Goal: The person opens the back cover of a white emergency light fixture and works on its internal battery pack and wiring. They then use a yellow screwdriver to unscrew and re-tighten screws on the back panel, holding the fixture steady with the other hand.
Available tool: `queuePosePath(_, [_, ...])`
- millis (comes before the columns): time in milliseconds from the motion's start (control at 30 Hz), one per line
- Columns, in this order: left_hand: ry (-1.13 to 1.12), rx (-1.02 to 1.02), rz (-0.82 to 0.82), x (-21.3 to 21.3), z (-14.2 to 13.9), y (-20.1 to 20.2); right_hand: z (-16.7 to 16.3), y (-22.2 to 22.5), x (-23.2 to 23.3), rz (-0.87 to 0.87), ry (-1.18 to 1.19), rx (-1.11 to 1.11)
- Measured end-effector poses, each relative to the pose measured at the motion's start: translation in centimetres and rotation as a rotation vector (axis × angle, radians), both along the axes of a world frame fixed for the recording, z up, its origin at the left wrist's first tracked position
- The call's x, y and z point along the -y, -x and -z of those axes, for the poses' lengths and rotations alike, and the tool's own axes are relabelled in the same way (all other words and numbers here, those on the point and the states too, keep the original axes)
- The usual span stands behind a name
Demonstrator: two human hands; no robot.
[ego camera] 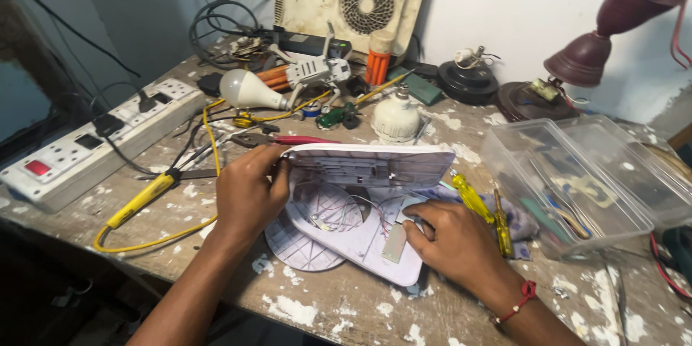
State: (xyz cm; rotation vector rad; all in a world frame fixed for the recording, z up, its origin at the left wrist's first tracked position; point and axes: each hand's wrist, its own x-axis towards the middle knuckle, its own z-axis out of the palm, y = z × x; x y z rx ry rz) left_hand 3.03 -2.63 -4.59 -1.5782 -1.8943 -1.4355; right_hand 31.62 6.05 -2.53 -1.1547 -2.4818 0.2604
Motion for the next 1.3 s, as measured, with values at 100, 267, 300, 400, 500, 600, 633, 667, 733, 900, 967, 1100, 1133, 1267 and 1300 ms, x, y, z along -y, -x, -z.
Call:
queuePosePath(100, [-0.013, -0.011, 0.005, 0.0, 0.0, 0.0, 0.3, 0.0, -0.1, -0.016, -0.023, -0.042])
queuePosePath(267, [-0.038, -0.033, 0.027, 0.1, -0.1, 0.0, 0.1, -0.3, -0.8, -0.18, 0.02, -0.03])
queuePosePath(300, [-0.041, -0.037, 0.03, 0.1, -0.1, -0.1, -0.1, -0.3, -1.0, -0.237, 0.01, -0.049])
queuePosePath(400, [-0.042, -0.027, 0.038, 0.2, -0.2, -0.1, -0.4, -0.1, -1.2, -0.184, 0.155, -0.02])
queuePosePath(500, [-0.048, -0.018, 0.043, 0.3, -0.2, -0.2, -0.8, 0.0, -1.4, -0.078, 0.263, 0.078])
queuePosePath(600, [-0.059, -0.024, 0.049, 0.4, -0.3, -0.3, -0.9, 0.1, -1.5, -0.202, 0.156, 0.023])
queuePosePath(633, [-0.064, -0.027, 0.053, 0.5, -0.3, -0.4, -0.9, 0.1, -1.5, -0.273, 0.094, -0.024])
queuePosePath(667, [-0.044, -0.018, 0.052, 0.5, -0.3, -0.4, -0.9, 0.1, -1.6, -0.221, 0.139, 0.02])
queuePosePath(733, [-0.006, -0.001, 0.049, 0.5, -0.4, -0.4, -1.0, 0.0, -1.8, -0.116, 0.225, 0.107])
queuePosePath(900, [-0.011, 0.001, 0.051, 0.5, -0.3, -0.4, -1.1, -0.6, -2.5, -0.218, 0.241, 0.063])
queuePosePath(967, [-0.014, 0.003, 0.057, 0.5, -0.2, -0.4, -1.0, -0.8, -2.7, -0.317, 0.13, 0.023])
queuePosePath(1100, [-0.017, 0.006, 0.059, 0.4, -0.2, -0.3, -0.7, -1.0, -2.6, -0.292, -0.002, 0.049])
queuePosePath(1133, [-0.022, 0.004, 0.062, 0.4, -0.2, -0.3, -0.6, -1.0, -2.6, -0.277, -0.021, 0.053])
queuePosePath(1267, [-0.014, 0.012, 0.054, 0.4, -0.2, -0.3, -0.5, -1.4, -2.8, -0.247, 0.003, 0.024])
queuePosePath(1300, [-0.015, 0.013, 0.052, 0.4, -0.1, -0.3, -0.5, -1.5, -2.8, -0.245, -0.011, -0.006])
